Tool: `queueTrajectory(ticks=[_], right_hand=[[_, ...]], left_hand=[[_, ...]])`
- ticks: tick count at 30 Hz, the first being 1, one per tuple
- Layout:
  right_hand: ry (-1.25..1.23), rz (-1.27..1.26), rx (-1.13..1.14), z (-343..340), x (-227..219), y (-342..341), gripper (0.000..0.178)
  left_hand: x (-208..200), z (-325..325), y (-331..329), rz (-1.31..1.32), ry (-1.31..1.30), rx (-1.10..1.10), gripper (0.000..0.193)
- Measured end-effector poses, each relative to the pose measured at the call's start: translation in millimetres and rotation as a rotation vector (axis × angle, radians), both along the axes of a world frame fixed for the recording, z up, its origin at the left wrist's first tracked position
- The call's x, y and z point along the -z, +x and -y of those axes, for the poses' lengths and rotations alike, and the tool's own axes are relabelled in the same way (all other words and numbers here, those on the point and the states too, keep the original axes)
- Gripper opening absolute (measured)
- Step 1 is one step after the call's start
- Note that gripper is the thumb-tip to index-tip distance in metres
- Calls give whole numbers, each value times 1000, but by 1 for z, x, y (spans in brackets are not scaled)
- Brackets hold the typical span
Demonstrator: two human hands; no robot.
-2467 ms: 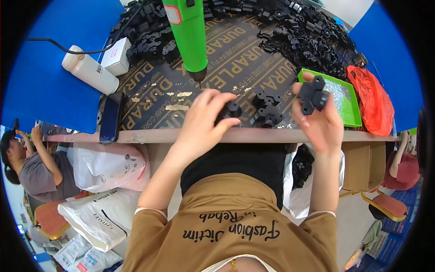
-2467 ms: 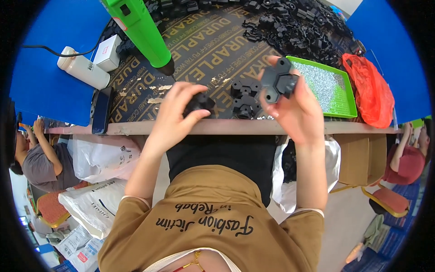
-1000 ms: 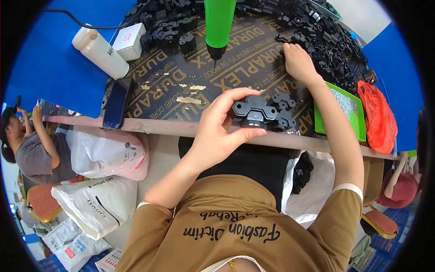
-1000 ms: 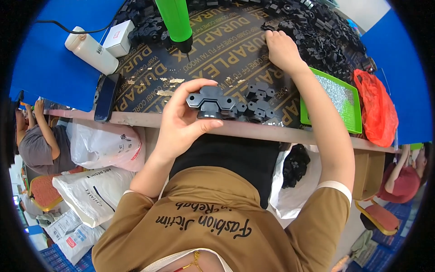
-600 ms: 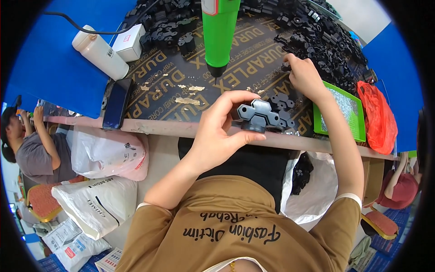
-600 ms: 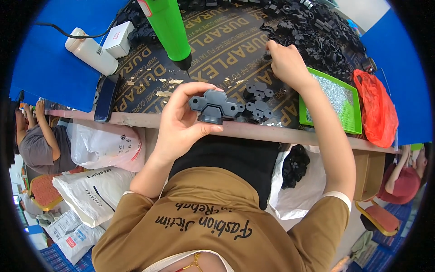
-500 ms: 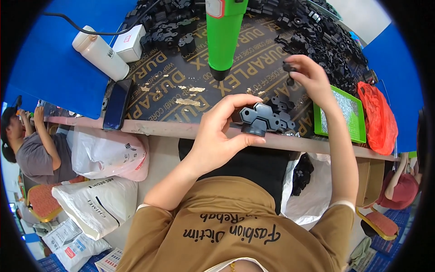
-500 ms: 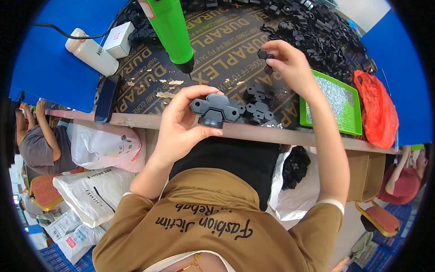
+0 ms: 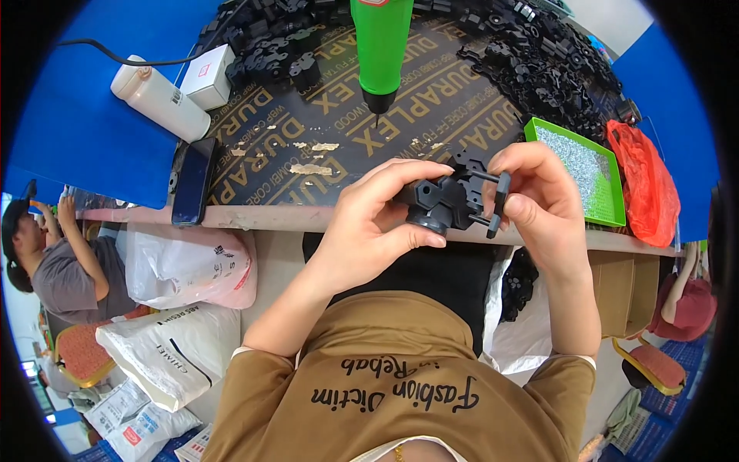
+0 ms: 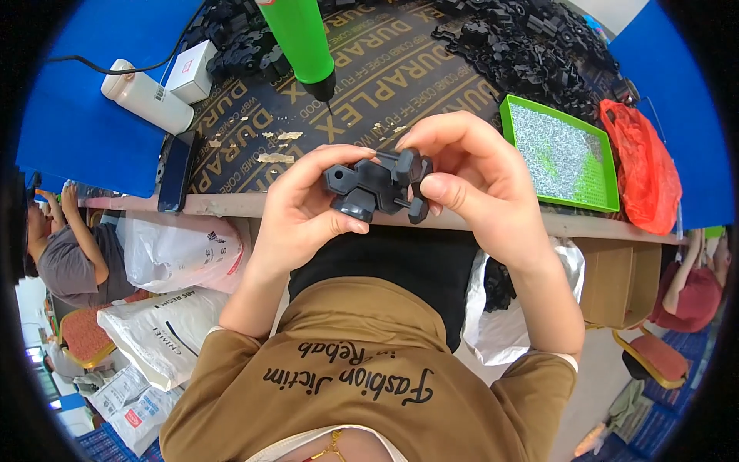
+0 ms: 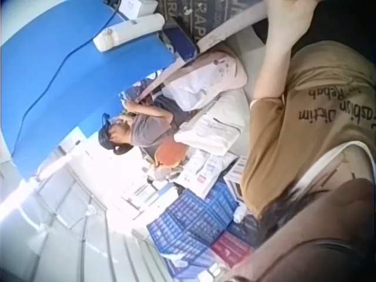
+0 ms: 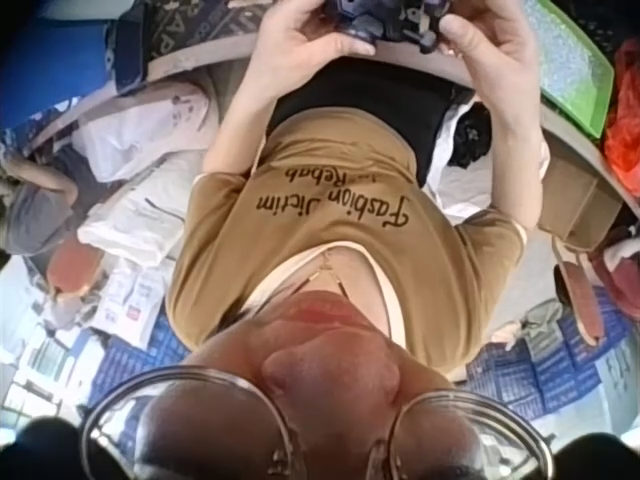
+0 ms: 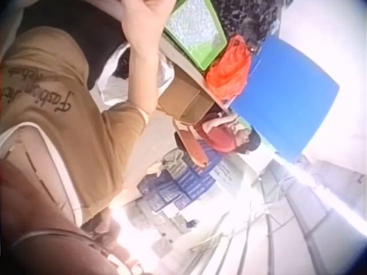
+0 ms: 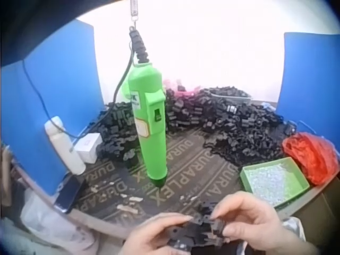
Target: Assembling small black plastic industrial components using an electric screwdriver.
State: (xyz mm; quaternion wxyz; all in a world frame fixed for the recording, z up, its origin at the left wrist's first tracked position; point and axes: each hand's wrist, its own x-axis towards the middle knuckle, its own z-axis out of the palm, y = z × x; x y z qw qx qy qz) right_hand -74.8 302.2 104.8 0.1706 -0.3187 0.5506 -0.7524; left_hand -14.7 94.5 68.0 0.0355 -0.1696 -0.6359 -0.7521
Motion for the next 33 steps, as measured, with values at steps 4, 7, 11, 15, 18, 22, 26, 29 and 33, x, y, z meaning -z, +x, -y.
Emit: queueTrajectory(ticks=[4, 7, 11, 15, 18, 22, 26, 29, 33], right_hand=[[43, 29, -79, -1, -7, -2, 28], [202, -287, -25, -2, -7, -5, 25], [315, -215, -29, -2, -15, 3, 26], [277, -149, -15, -3, -10, 3, 33], [218, 141, -31, -4, -4, 6, 34], [161, 165, -117, -9, 6, 1, 31], [181, 233, -150, -9, 9, 3, 27], [192, 251, -134, -2, 10, 12, 26], [215, 207, -53, 8, 14, 26, 27]], left_hand=[[-2, 1, 0, -39, -58, 15, 57], [-4, -2, 2, -5, -56, 23, 57], [0, -2, 5, 35, -36, 18, 55], [-2, -3, 5, 60, -22, 49, 53], [-1, -3, 5, -20, -102, 34, 51], [0, -6, 8, -94, -108, 75, 51], [10, -13, 11, -153, -3, 94, 45], [22, -15, 9, -43, 179, 113, 34], [15, -26, 11, 118, 215, -46, 27]])
